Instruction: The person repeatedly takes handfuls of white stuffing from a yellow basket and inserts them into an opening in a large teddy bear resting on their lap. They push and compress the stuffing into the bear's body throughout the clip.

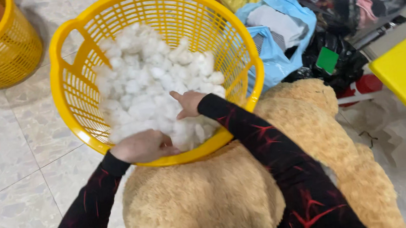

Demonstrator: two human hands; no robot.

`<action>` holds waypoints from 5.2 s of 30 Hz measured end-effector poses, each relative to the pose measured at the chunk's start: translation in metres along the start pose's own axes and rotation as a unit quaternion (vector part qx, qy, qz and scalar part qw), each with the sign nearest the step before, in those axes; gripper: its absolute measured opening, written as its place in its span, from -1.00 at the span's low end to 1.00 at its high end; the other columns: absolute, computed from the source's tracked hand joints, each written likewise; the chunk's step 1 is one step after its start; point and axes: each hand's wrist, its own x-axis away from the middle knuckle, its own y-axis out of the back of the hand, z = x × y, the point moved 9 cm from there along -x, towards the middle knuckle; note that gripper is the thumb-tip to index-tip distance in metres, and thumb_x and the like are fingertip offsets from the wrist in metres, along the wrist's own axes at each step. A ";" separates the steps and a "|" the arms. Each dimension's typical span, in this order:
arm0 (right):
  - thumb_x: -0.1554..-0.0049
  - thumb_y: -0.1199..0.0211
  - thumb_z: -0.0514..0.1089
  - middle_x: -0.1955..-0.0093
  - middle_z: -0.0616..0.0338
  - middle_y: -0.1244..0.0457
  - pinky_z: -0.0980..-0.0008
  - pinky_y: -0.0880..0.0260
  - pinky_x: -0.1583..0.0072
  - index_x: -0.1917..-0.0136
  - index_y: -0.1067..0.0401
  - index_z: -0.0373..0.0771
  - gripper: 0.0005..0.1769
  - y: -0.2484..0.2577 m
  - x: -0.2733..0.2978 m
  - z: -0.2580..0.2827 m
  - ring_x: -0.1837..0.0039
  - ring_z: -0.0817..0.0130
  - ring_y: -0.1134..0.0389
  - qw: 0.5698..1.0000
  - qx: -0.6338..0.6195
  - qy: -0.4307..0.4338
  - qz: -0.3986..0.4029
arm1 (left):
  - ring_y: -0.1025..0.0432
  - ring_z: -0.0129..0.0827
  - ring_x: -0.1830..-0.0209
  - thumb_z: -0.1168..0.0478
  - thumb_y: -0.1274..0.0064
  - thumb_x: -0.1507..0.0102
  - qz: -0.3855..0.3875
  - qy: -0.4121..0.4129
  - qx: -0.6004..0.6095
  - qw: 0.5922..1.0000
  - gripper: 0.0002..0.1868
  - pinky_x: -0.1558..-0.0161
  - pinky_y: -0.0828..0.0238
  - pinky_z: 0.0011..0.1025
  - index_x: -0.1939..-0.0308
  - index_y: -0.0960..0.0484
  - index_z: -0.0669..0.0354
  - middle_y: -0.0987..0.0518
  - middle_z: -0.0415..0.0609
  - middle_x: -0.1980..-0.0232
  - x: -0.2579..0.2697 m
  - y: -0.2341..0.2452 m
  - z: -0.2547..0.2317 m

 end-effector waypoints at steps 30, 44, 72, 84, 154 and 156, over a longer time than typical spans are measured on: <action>-0.17 -0.23 -0.40 0.11 0.22 -0.38 0.51 -0.44 0.07 -0.11 -0.51 -0.37 -0.77 0.019 0.469 -0.165 0.16 0.52 -0.39 0.738 -0.537 -0.005 -0.409 | -0.59 -0.09 -0.20 -0.58 0.58 -0.20 0.272 -0.141 0.621 0.721 0.05 0.03 -0.66 -0.13 -0.48 -0.27 0.09 -0.55 0.20 -0.28 -0.161 -0.064 -0.324; -0.04 -0.15 -0.38 -0.57 -0.15 0.05 0.25 -0.57 0.04 -0.66 0.15 -0.11 -0.01 -0.141 0.505 -0.199 -0.05 0.25 -0.45 0.706 -0.470 -0.223 -0.481 | -0.60 -0.13 0.13 0.28 -0.29 -0.11 -0.126 -0.238 0.150 0.951 -0.77 0.01 -0.50 -0.20 0.16 -0.72 0.23 -0.67 0.11 0.21 -0.236 -0.176 -0.306; -0.19 -0.27 -0.35 -0.17 -0.09 -0.34 0.34 -0.49 0.02 -0.29 -0.42 -0.38 -0.61 -0.157 0.509 -0.187 0.09 0.38 -0.38 0.735 -0.275 -0.207 -0.584 | -0.56 -0.24 0.22 0.26 -0.15 -0.25 -0.162 -0.204 0.158 0.952 -0.85 0.07 -0.54 -0.22 0.16 -0.66 0.27 -0.67 0.12 0.18 -0.204 -0.162 -0.275; -0.13 -0.35 -0.33 -0.04 0.13 -0.31 0.55 -0.44 0.07 -0.32 -0.32 -0.41 -0.50 -0.165 0.474 -0.175 0.05 0.53 -0.37 0.683 -0.427 -0.133 -0.577 | -0.56 -0.22 -0.07 0.11 0.02 -0.42 -0.097 -0.233 0.285 0.925 -0.73 -0.13 -0.48 -0.23 -0.04 -0.52 0.24 -0.63 0.07 -0.03 -0.203 -0.193 -0.307; -0.25 -0.25 -0.32 0.23 0.14 -0.35 0.60 -0.24 0.33 0.15 -0.37 -0.25 -0.87 -0.176 0.498 -0.213 0.30 0.54 -0.35 0.447 -0.634 -0.054 -0.628 | -0.40 -0.22 -0.21 0.14 -0.18 -0.24 -0.030 -0.214 0.272 0.938 -0.53 -0.22 -0.39 -0.18 -0.23 -0.53 0.11 -0.42 -0.01 -0.25 -0.186 -0.162 -0.321; -0.27 -0.27 -0.32 0.27 0.13 -0.33 0.62 -0.19 0.36 0.14 -0.37 -0.26 -0.86 -0.178 0.483 -0.214 0.35 0.55 -0.28 0.447 -0.644 -0.046 -0.619 | -0.35 -0.25 -0.23 0.08 -0.18 -0.24 -0.009 -0.253 0.259 0.932 -0.46 -0.19 -0.42 -0.19 -0.29 -0.48 0.06 -0.38 -0.03 -0.32 -0.180 -0.172 -0.338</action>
